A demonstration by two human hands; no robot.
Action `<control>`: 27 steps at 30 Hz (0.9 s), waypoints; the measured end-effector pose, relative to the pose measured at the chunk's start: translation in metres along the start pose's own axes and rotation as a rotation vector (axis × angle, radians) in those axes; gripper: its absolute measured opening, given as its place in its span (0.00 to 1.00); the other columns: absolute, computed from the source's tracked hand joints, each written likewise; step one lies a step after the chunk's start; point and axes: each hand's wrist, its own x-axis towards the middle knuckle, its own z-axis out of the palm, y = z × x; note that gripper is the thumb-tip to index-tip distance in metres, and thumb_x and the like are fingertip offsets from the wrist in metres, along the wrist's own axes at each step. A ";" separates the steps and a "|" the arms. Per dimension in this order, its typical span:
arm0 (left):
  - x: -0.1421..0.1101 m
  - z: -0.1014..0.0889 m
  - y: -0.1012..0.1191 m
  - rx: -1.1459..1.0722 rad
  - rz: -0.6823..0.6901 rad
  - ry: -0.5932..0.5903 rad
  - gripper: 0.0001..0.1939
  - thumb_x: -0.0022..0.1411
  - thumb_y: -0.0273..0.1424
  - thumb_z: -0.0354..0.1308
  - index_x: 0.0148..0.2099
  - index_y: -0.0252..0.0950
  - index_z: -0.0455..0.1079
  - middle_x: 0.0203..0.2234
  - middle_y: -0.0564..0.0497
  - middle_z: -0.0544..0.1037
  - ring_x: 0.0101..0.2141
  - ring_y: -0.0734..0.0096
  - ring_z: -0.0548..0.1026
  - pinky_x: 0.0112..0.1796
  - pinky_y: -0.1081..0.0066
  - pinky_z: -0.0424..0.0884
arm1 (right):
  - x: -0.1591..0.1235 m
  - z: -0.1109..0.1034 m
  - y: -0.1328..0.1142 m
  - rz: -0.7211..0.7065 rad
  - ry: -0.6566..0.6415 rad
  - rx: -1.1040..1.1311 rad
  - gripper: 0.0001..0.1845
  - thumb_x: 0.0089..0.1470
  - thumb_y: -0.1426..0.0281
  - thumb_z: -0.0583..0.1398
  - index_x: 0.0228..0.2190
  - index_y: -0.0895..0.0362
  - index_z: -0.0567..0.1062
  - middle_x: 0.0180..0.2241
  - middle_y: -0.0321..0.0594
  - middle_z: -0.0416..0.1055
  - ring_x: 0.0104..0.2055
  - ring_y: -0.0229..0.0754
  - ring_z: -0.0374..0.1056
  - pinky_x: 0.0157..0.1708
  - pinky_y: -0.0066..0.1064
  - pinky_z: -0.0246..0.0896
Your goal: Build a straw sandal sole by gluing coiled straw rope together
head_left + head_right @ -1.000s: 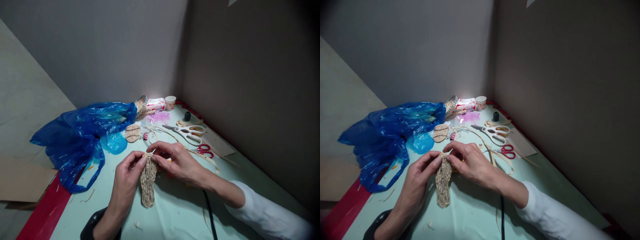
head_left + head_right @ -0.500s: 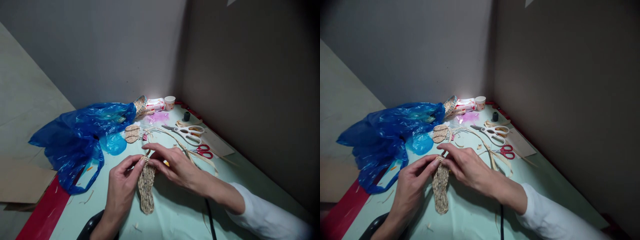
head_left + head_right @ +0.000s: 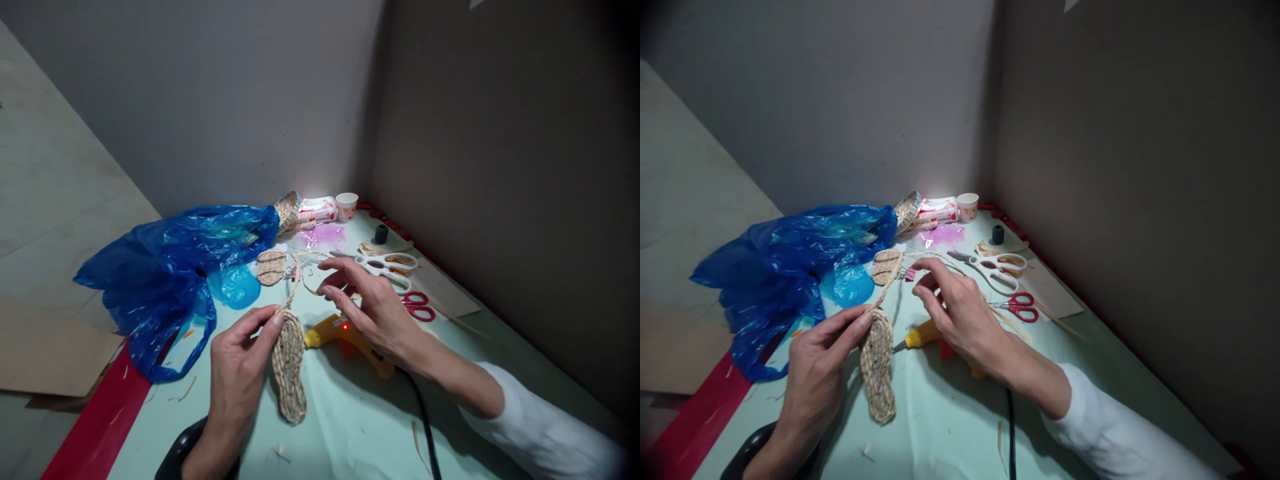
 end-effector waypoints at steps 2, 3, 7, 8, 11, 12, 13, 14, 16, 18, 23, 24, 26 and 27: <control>0.006 -0.004 -0.006 -0.002 -0.029 0.079 0.12 0.56 0.41 0.68 0.39 0.39 0.83 0.35 0.52 0.86 0.37 0.63 0.80 0.40 0.70 0.74 | 0.000 -0.005 0.005 0.025 -0.071 -0.190 0.10 0.67 0.70 0.53 0.47 0.56 0.69 0.37 0.40 0.77 0.36 0.41 0.71 0.36 0.31 0.60; 0.010 -0.007 -0.010 -0.004 -0.035 0.111 0.13 0.56 0.41 0.68 0.40 0.39 0.83 0.35 0.51 0.86 0.38 0.62 0.80 0.41 0.69 0.74 | -0.001 -0.008 0.007 0.041 -0.132 -0.269 0.08 0.67 0.70 0.52 0.43 0.56 0.71 0.34 0.40 0.76 0.32 0.41 0.70 0.33 0.31 0.58; 0.023 -0.014 -0.023 -0.028 -0.046 0.179 0.16 0.56 0.41 0.68 0.42 0.36 0.82 0.37 0.47 0.86 0.41 0.58 0.81 0.43 0.65 0.74 | -0.017 -0.018 0.016 0.087 -0.359 -0.432 0.15 0.62 0.66 0.58 0.24 0.55 0.71 0.21 0.38 0.69 0.20 0.40 0.61 0.22 0.33 0.40; 0.025 -0.015 -0.024 -0.037 -0.050 0.188 0.16 0.55 0.41 0.68 0.42 0.35 0.82 0.38 0.47 0.86 0.41 0.58 0.81 0.43 0.65 0.74 | -0.022 -0.019 0.017 0.098 -0.406 -0.473 0.15 0.62 0.63 0.59 0.24 0.56 0.72 0.21 0.40 0.70 0.20 0.40 0.61 0.22 0.34 0.38; 0.028 -0.015 -0.026 -0.071 -0.065 0.199 0.16 0.55 0.41 0.68 0.42 0.36 0.82 0.37 0.48 0.86 0.40 0.60 0.81 0.41 0.67 0.74 | -0.036 -0.019 0.018 0.161 -0.533 -0.546 0.18 0.61 0.55 0.60 0.29 0.57 0.73 0.29 0.46 0.74 0.26 0.45 0.66 0.24 0.34 0.41; 0.028 -0.015 -0.025 -0.084 -0.069 0.191 0.16 0.55 0.40 0.69 0.42 0.36 0.83 0.37 0.48 0.86 0.39 0.61 0.80 0.41 0.68 0.73 | -0.039 -0.019 0.018 0.192 -0.561 -0.550 0.19 0.61 0.54 0.59 0.31 0.57 0.73 0.31 0.48 0.74 0.28 0.47 0.67 0.25 0.34 0.43; 0.028 -0.015 -0.025 -0.097 -0.072 0.178 0.15 0.55 0.40 0.69 0.42 0.37 0.83 0.36 0.49 0.86 0.38 0.63 0.80 0.41 0.69 0.73 | -0.041 -0.017 0.019 0.223 -0.575 -0.545 0.17 0.60 0.55 0.59 0.31 0.57 0.72 0.32 0.48 0.74 0.30 0.48 0.68 0.25 0.34 0.44; 0.028 -0.015 -0.024 -0.109 -0.072 0.160 0.14 0.55 0.40 0.69 0.41 0.38 0.83 0.36 0.50 0.86 0.37 0.64 0.80 0.40 0.70 0.72 | -0.042 -0.016 0.020 0.251 -0.574 -0.529 0.14 0.60 0.58 0.59 0.31 0.57 0.72 0.31 0.48 0.74 0.30 0.48 0.68 0.26 0.34 0.45; 0.027 -0.016 -0.023 -0.131 -0.064 0.113 0.12 0.56 0.39 0.69 0.40 0.39 0.83 0.34 0.51 0.86 0.36 0.66 0.79 0.40 0.71 0.71 | -0.043 -0.013 0.024 0.298 -0.543 -0.473 0.08 0.57 0.64 0.58 0.29 0.55 0.70 0.29 0.45 0.73 0.29 0.47 0.66 0.25 0.33 0.45; 0.026 -0.018 -0.020 -0.147 -0.050 0.067 0.11 0.56 0.38 0.69 0.40 0.40 0.84 0.33 0.52 0.86 0.35 0.68 0.78 0.39 0.72 0.71 | -0.043 -0.012 0.031 0.357 -0.469 -0.383 0.05 0.52 0.67 0.59 0.28 0.53 0.66 0.26 0.40 0.69 0.26 0.43 0.62 0.24 0.32 0.44; 0.026 -0.024 -0.012 -0.192 -0.011 0.016 0.10 0.56 0.38 0.69 0.39 0.40 0.84 0.32 0.53 0.84 0.34 0.67 0.76 0.37 0.73 0.70 | -0.037 -0.020 0.048 0.537 -0.255 0.307 0.12 0.48 0.71 0.59 0.32 0.50 0.59 0.22 0.30 0.65 0.20 0.37 0.56 0.20 0.30 0.48; 0.026 -0.025 -0.011 -0.201 -0.005 0.014 0.10 0.56 0.38 0.69 0.39 0.40 0.84 0.32 0.53 0.84 0.34 0.67 0.76 0.37 0.73 0.70 | -0.036 -0.022 0.048 0.565 -0.191 0.460 0.11 0.50 0.70 0.59 0.34 0.49 0.60 0.22 0.29 0.65 0.19 0.36 0.56 0.20 0.29 0.49; 0.025 -0.025 -0.009 -0.219 0.002 0.012 0.10 0.56 0.38 0.69 0.39 0.40 0.84 0.32 0.53 0.84 0.34 0.68 0.76 0.36 0.74 0.70 | -0.035 -0.027 0.043 0.591 -0.039 0.654 0.11 0.54 0.66 0.60 0.39 0.49 0.64 0.23 0.31 0.67 0.20 0.37 0.59 0.20 0.30 0.53; 0.025 -0.025 -0.009 -0.229 0.001 0.006 0.10 0.56 0.38 0.69 0.39 0.40 0.84 0.32 0.53 0.84 0.34 0.68 0.76 0.36 0.74 0.70 | -0.034 -0.029 0.038 0.592 0.036 0.711 0.14 0.54 0.63 0.63 0.41 0.49 0.66 0.26 0.34 0.69 0.21 0.37 0.62 0.20 0.29 0.56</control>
